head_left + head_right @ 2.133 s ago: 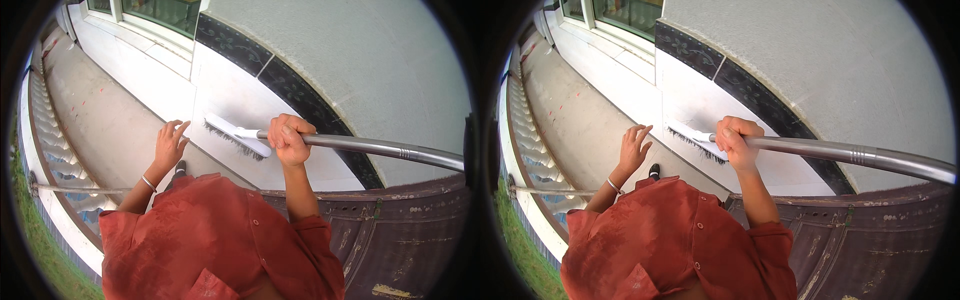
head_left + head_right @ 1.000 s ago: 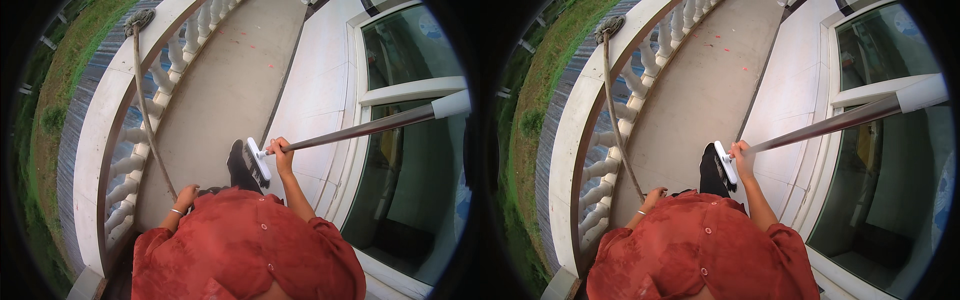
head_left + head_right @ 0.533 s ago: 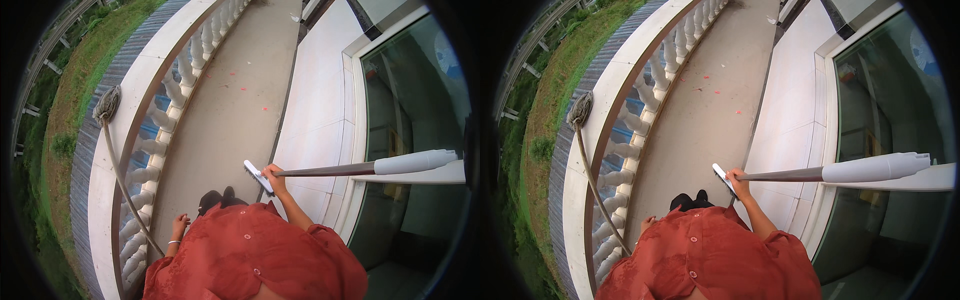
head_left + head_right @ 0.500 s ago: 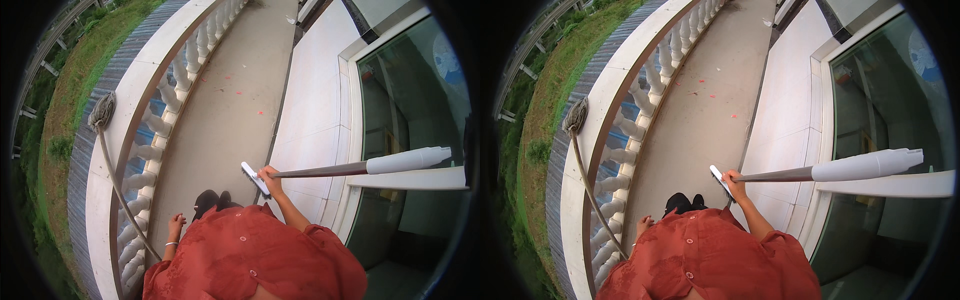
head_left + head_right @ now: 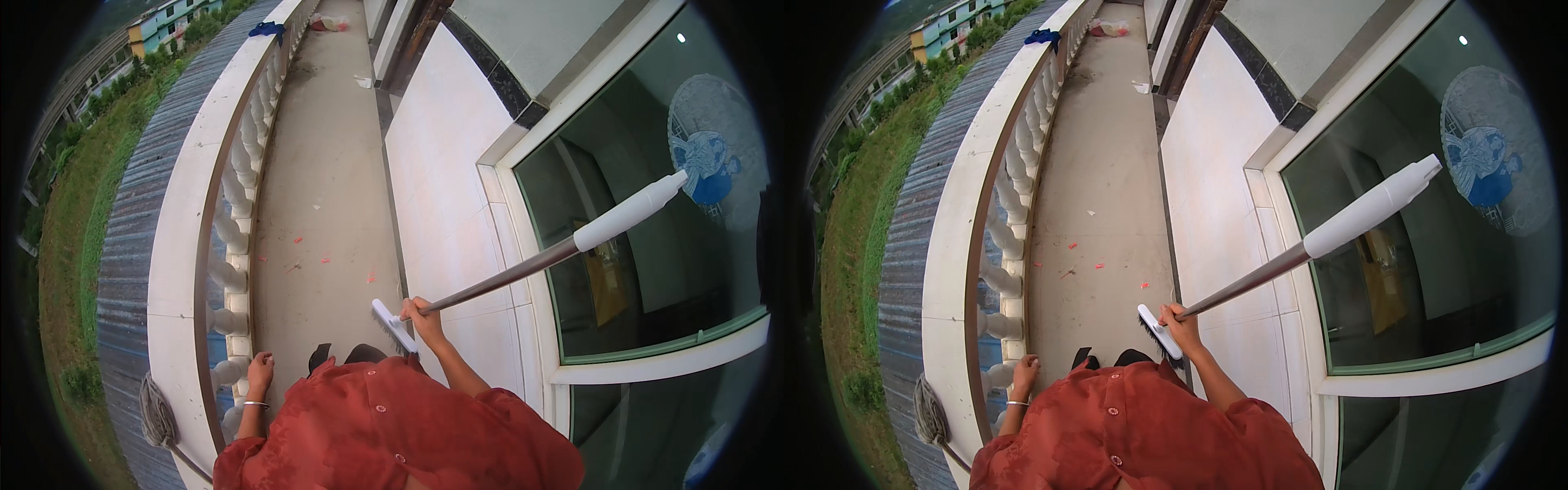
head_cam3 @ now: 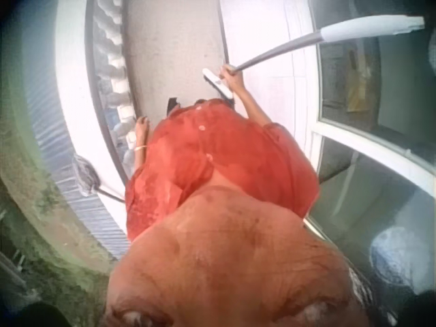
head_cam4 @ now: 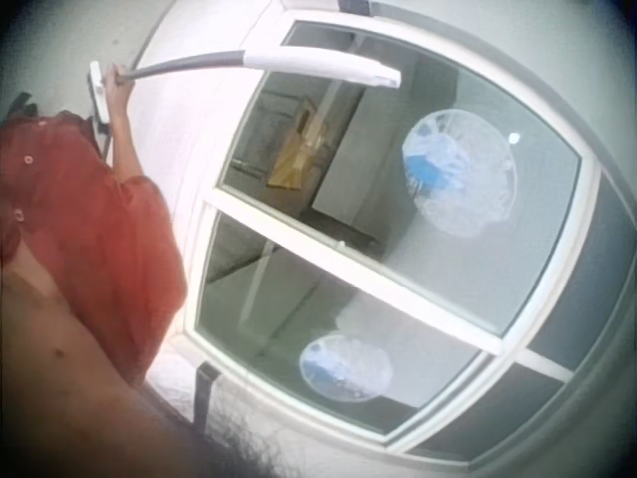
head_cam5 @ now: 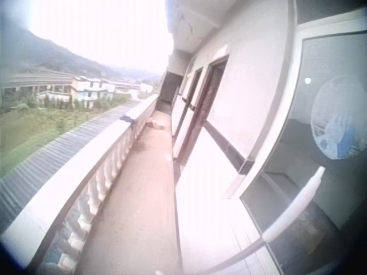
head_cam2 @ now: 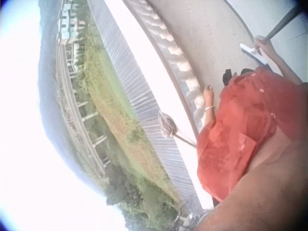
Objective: The person wipes a glass window and the surrounding tiled balcony ledge with a blue cloth, then sweeps the balcony floor with a broom. The person moves along the balcony, cleaning different sections of the window and floor.
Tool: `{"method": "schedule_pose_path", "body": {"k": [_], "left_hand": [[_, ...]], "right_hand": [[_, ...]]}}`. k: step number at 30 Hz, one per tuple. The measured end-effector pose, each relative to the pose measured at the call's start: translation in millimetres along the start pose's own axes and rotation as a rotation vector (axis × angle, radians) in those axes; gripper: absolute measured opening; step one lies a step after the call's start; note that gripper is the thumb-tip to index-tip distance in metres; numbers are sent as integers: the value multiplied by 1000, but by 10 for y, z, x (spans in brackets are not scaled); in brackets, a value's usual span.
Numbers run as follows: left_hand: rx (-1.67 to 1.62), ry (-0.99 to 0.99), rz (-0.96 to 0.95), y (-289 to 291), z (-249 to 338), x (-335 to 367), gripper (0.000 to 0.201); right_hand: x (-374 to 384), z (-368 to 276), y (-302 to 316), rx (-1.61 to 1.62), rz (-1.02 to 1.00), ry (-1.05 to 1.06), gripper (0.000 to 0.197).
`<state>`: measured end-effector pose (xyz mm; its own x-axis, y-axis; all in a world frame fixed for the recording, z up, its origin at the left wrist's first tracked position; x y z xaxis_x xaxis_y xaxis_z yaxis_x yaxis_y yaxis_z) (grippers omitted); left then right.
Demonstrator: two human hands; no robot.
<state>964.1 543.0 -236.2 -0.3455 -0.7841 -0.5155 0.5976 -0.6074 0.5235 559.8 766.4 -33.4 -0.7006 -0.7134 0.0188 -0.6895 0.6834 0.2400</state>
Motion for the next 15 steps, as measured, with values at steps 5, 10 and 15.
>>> {"method": "schedule_pose_path", "body": {"k": [5,10,15], "left_hand": [[171,-353,-31,165,1869,1393,25],[143,-478,-231,-353,3179,2107,26],[94,-432,-573,-638,3774,2883,27]], "right_hand": [[870,-353,168,28,136,54,44],[1993,-1015,608,250,335,231,52],[2912,-1772,1299,336,427,485,53]]}}
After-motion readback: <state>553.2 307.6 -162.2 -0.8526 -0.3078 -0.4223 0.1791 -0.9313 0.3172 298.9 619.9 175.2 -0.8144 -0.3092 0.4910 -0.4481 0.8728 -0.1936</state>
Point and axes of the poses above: each hand's wrist, its own x-axis towards the middle knuckle, its own y-axis out of the back of the hand, z = x × y, the point moved 2 cm from there along x, towards the middle knuckle, and after that the axes turned 5 degrees about y, right-handed, at the moved point
